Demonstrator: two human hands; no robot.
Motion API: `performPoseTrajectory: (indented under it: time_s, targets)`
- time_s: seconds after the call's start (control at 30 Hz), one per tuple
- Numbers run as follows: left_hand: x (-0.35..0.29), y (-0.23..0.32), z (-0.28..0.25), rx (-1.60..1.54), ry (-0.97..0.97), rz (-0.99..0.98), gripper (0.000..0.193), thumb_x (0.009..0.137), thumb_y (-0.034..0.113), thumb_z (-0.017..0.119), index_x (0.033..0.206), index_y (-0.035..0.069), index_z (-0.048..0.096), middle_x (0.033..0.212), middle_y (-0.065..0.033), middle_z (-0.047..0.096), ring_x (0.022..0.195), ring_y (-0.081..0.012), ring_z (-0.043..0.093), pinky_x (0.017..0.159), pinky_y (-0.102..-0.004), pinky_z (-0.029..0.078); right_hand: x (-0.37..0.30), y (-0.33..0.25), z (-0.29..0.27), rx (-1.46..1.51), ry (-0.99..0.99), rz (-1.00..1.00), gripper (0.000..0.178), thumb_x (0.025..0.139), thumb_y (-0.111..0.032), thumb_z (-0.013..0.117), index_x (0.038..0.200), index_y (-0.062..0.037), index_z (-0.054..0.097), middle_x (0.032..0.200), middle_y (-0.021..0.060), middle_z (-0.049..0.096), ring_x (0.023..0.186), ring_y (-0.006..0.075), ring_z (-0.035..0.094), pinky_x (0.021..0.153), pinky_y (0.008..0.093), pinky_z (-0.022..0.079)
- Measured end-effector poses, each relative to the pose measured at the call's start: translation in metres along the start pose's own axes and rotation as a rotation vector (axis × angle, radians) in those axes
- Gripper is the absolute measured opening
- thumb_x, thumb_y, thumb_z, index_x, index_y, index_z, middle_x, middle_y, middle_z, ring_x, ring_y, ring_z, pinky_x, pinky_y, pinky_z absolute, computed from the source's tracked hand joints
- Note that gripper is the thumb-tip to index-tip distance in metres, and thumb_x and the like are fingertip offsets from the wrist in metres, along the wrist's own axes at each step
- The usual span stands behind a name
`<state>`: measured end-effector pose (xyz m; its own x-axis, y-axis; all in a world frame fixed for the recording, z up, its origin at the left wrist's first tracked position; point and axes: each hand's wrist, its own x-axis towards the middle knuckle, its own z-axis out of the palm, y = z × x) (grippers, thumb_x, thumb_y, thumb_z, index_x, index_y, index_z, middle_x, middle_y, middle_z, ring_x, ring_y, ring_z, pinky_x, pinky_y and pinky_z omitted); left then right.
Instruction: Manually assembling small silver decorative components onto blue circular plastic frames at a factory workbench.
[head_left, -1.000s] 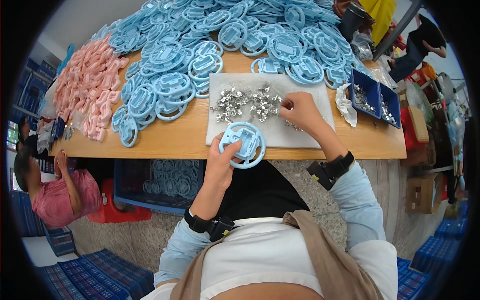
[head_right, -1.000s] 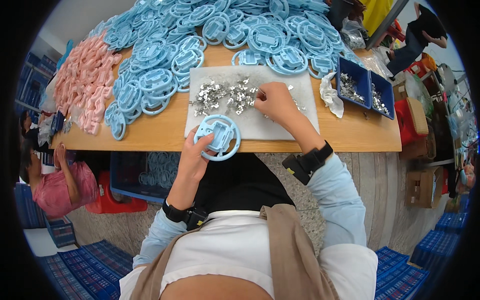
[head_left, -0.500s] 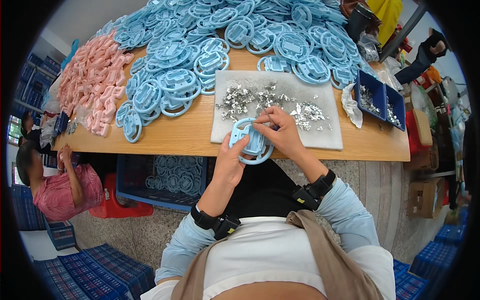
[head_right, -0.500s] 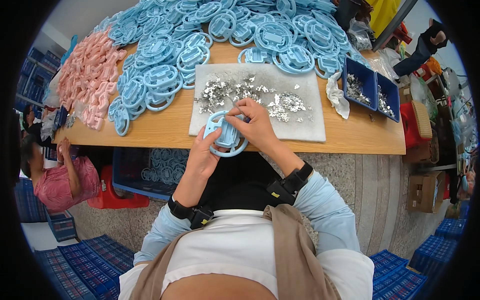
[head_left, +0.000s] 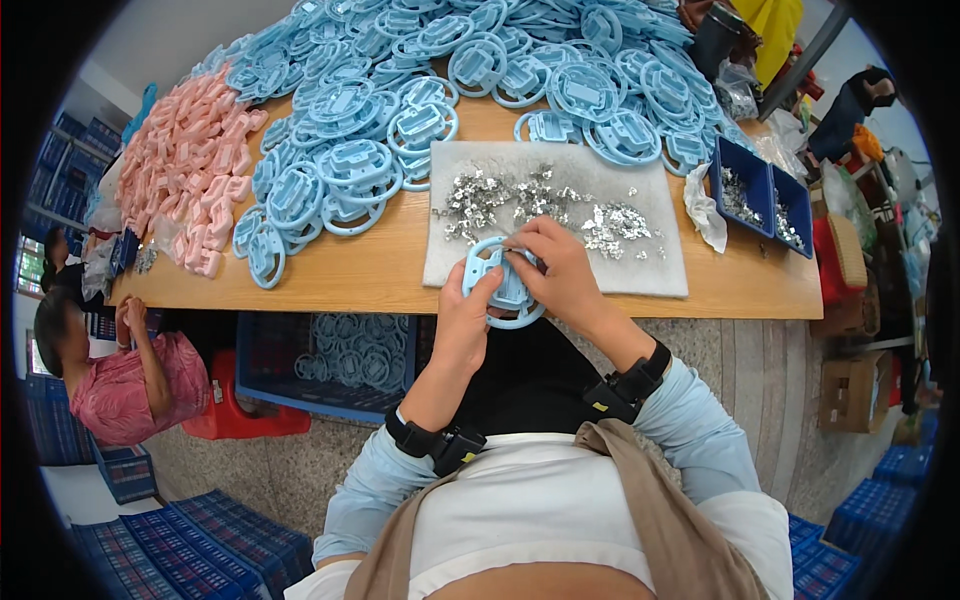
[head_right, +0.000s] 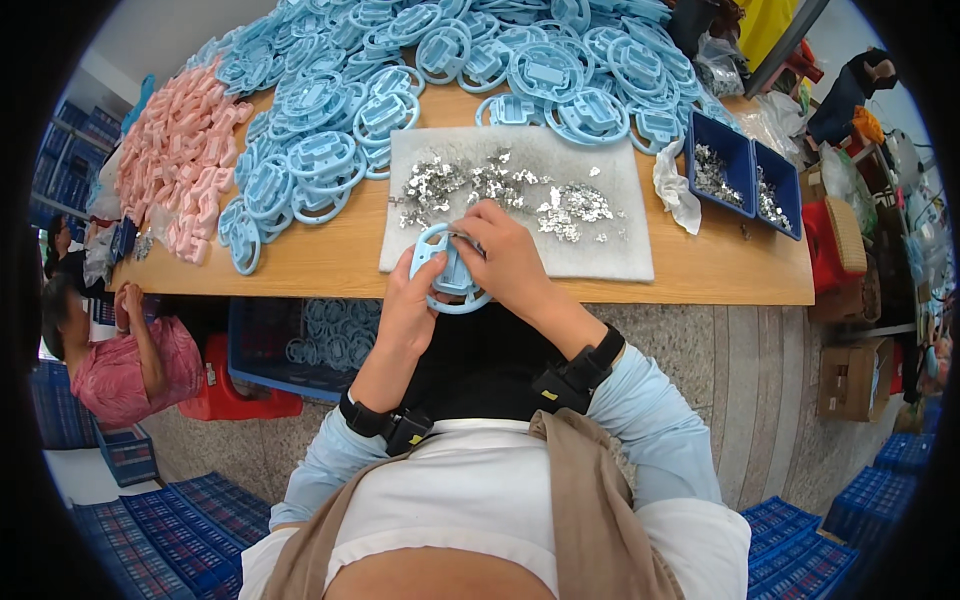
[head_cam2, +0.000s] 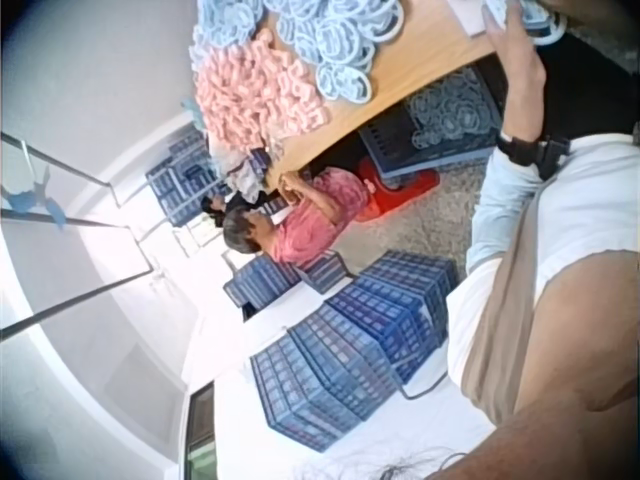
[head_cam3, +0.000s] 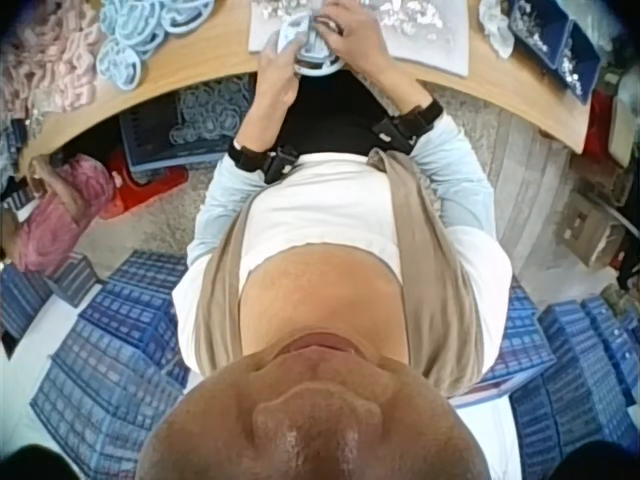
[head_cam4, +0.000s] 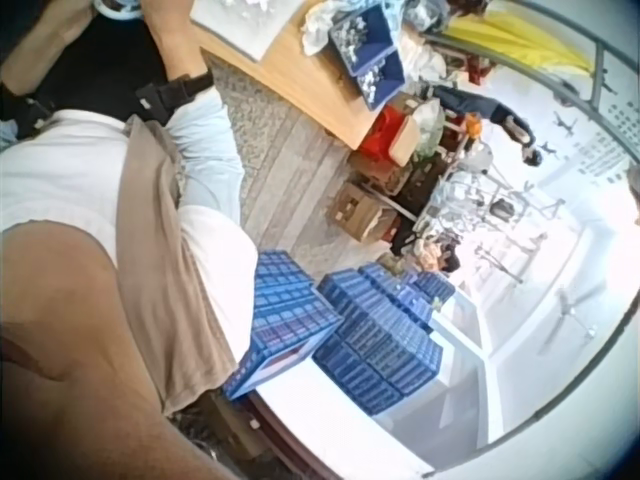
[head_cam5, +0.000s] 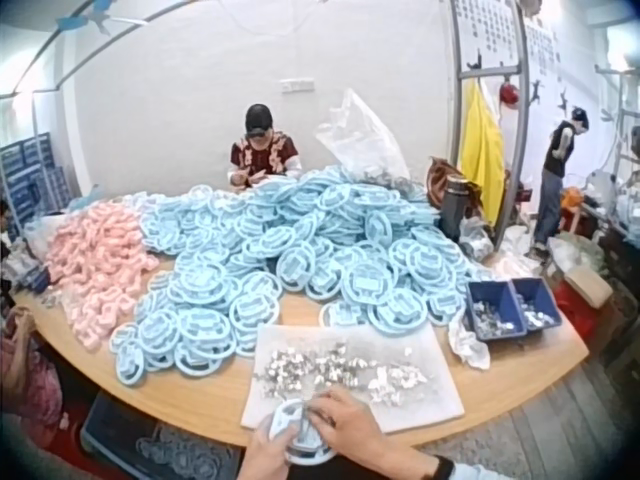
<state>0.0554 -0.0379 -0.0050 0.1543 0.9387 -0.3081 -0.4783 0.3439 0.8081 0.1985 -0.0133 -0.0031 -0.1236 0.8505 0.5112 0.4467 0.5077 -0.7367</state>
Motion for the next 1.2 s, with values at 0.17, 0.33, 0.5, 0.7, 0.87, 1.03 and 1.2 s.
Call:
performPoseTrajectory:
  time_s: [0.17, 0.33, 0.5, 0.7, 0.87, 1.03, 1.2]
  targets:
    - [0.002, 0.0, 0.002, 0.035, -0.008, 0.029, 0.031, 0.086, 0.013, 0.056, 0.112, 0.001, 0.044, 0.096, -0.0068, 0.055, 0.083, -0.0122, 0.059, 0.064, -0.0267, 0.055, -0.009, -0.006, -0.008, -0.331, -0.1, -0.138, 0.024, 0.073, -0.007, 0.065, 0.097, -0.0065, 0.061, 0.087, 0.0083, 0.054, 0.063, 0.0232, 0.06, 0.049, 0.0313, 0.046]
    - [0.004, -0.002, -0.006, 0.02, 0.03, -0.011, 0.028, 0.087, 0.015, 0.055, 0.11, 0.003, 0.046, 0.095, -0.0069, 0.056, 0.081, -0.0113, 0.059, 0.06, -0.0255, 0.053, -0.012, -0.02, -0.019, -0.365, -0.225, -0.008, 0.034, 0.077, -0.012, 0.062, 0.11, -0.0089, 0.057, 0.087, 0.0098, 0.054, 0.065, 0.0264, 0.06, 0.053, 0.0342, 0.047]
    - [0.012, -0.001, -0.008, -0.111, 0.028, 0.001, 0.031, 0.087, 0.019, 0.057, 0.11, 0.002, 0.046, 0.094, -0.0056, 0.057, 0.079, -0.0102, 0.059, 0.063, -0.0235, 0.049, -0.027, -0.021, -0.015, -0.235, -0.152, 0.114, 0.039, 0.083, -0.01, 0.056, 0.121, -0.0102, 0.051, 0.084, 0.0134, 0.057, 0.067, 0.0312, 0.058, 0.058, 0.0386, 0.047]
    - [0.013, -0.005, -0.014, -0.077, 0.005, 0.019, 0.028, 0.088, 0.019, 0.056, 0.108, 0.001, 0.05, 0.094, -0.0055, 0.058, 0.082, -0.0107, 0.058, 0.066, -0.0242, 0.049, -0.036, -0.037, -0.011, -0.431, -0.329, 0.194, 0.048, 0.083, -0.006, 0.052, 0.129, -0.0132, 0.042, 0.078, 0.0135, 0.055, 0.062, 0.0322, 0.057, 0.053, 0.0414, 0.046]
    - [0.012, -0.004, -0.011, -0.117, 0.034, 0.024, 0.025, 0.089, 0.017, 0.055, 0.108, 0.001, 0.051, 0.095, -0.0054, 0.058, 0.084, -0.0109, 0.058, 0.069, -0.0252, 0.049, -0.036, -0.033, -0.005, -0.465, -0.32, 0.171, 0.046, 0.082, -0.006, 0.051, 0.127, -0.0136, 0.045, 0.077, 0.0121, 0.055, 0.059, 0.0323, 0.057, 0.051, 0.0414, 0.046]
    - [0.014, -0.006, -0.014, -0.122, 0.024, 0.024, 0.025, 0.089, 0.017, 0.055, 0.108, 0.001, 0.051, 0.096, -0.0059, 0.059, 0.084, -0.0117, 0.059, 0.07, -0.0255, 0.049, -0.033, -0.035, -0.005, -0.513, -0.338, 0.131, 0.049, 0.077, -0.004, 0.053, 0.125, -0.0119, 0.047, 0.078, 0.0116, 0.056, 0.057, 0.0311, 0.058, 0.051, 0.0403, 0.047]
    - [0.012, -0.004, -0.012, -0.082, 0.043, 0.006, 0.025, 0.089, 0.017, 0.055, 0.107, 0.002, 0.051, 0.094, -0.0047, 0.058, 0.08, -0.0102, 0.058, 0.065, -0.024, 0.049, -0.031, -0.04, -0.004, -0.707, -0.383, 0.017, 0.048, 0.075, -0.007, 0.054, 0.122, -0.0039, 0.048, 0.076, 0.0102, 0.057, 0.055, 0.0248, 0.061, 0.049, 0.0351, 0.049]
